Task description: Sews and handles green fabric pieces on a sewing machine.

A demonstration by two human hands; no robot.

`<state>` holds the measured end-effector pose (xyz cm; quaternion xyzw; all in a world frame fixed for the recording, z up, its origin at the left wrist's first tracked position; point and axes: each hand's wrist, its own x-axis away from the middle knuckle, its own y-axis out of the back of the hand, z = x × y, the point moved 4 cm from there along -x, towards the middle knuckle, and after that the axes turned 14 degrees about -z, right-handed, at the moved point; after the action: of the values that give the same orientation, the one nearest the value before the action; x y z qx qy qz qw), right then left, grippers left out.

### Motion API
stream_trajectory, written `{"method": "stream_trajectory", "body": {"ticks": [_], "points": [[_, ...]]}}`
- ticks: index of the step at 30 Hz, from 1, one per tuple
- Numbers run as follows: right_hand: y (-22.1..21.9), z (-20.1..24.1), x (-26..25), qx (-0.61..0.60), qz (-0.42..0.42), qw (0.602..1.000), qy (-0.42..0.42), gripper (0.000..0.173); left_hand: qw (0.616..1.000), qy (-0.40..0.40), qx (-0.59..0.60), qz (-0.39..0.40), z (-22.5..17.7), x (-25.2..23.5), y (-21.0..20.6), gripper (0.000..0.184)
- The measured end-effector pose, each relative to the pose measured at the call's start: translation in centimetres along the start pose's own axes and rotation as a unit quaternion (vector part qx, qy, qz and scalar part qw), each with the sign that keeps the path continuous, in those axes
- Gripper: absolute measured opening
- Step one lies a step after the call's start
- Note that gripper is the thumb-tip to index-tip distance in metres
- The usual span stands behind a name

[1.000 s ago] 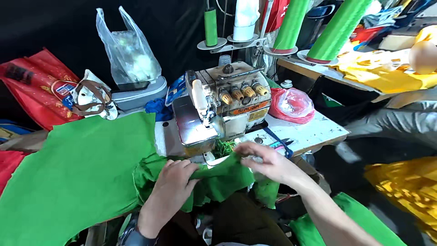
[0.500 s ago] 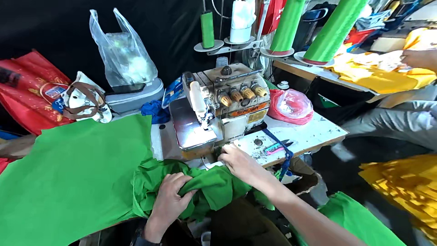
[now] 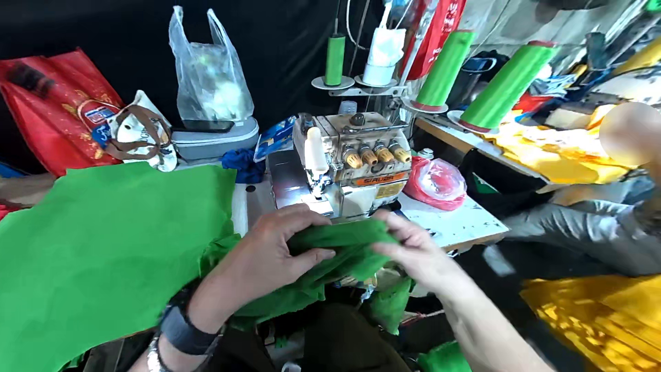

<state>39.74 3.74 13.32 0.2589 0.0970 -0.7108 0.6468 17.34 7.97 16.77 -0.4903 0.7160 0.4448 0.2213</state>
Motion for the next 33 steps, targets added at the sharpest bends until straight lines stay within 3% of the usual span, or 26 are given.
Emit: {"method": "stream_trajectory", "body": {"ticks": [2, 5, 7, 9, 11, 13, 16, 18, 20, 21, 22, 24, 26, 28, 31, 33], "points": [[2.5, 1.5, -0.4, -0.039, -0.054, 0.998, -0.005, 0.013, 0.997, -0.011, -0.058, 0.052, 0.4, 0.1, 0.2, 0.032], [5.3, 3.8, -0.8, -0.02, -0.14, 0.99, 0.021, 0.011, 0.987, 0.032, -0.123, 0.1, 1.3, 0.4, 1.1, 0.022], [6.8, 4.6, -1.0, 0.005, -0.192, 0.981, 0.015, 0.014, 0.986, 0.065, -0.123, 0.088, 1.6, 0.6, 2.6, 0.015], [7.7, 4.8, -1.1, 0.041, -0.207, 0.977, 0.005, 0.014, 0.989, 0.131, -0.051, 0.05, 1.5, 0.8, 3.9, 0.017], [7.8, 4.4, -1.4, 0.061, -0.19, 0.98, -0.008, 0.013, 0.968, 0.242, 0.065, -0.015, 0.9, 1.3, 4.3, 0.024], [8.0, 3.8, -1.7, 0.121, -0.148, 0.982, 0.001, 0.009, 0.919, 0.339, 0.175, -0.099, 0.1, 1.9, 4.1, 0.023], [7.0, 3.4, -2.1, 0.275, -0.005, 0.961, -0.012, 0.018, 0.846, 0.423, 0.254, -0.2, -0.8, 2.3, 3.4, 0.022], [4.7, 3.0, -2.2, 0.28, 0.092, 0.955, -0.039, 0.044, 0.844, 0.434, 0.256, -0.182, -1.1, 2.3, 2.1, 0.025], [0.9, 3.4, -2.6, 0.227, 0.135, 0.964, -0.022, 0.072, 0.867, 0.404, 0.264, -0.125, -1.4, 1.7, 0.6, 0.027], [-1.1, 3.8, -2.7, 0.19, 0.147, 0.971, -0.009, 0.077, 0.887, 0.369, 0.262, -0.092, -1.6, 1.4, 0.1, 0.028], [-2.8, 4.1, -2.9, 0.152, 0.151, 0.977, 0.005, 0.072, 0.912, 0.322, 0.247, -0.066, -1.8, 1.0, -0.1, 0.029], [-4.7, 4.4, -3.5, 0.079, 0.14, 0.986, 0.04, 0.047, 0.951, 0.246, 0.18, -0.06, -1.9, 0.6, 0.7, 0.031], [-5.3, 4.9, -4.1, 0.012, 0.118, 0.991, 0.064, 0.015, 0.96, 0.239, 0.123, -0.072, -1.7, 1.2, 2.2, 0.035], [-5.2, 5.1, -4.4, -0.054, 0.096, 0.993, 0.04, 0.011, 0.949, 0.29, 0.11, -0.05, -1.5, 3.1, 3.1, 0.04], [-5.4, 3.8, -4.0, -0.117, 0.065, 0.99, -0.039, 0.015, 0.91, 0.391, 0.135, -0.015, -0.9, 7.2, 3.3, 0.023], [-5.9, 2.2, -3.4, -0.133, 0.051, 0.986, -0.085, 0.013, 0.896, 0.42, 0.133, -0.047, 0.2, 9.5, 3.8, 0.015]]}}
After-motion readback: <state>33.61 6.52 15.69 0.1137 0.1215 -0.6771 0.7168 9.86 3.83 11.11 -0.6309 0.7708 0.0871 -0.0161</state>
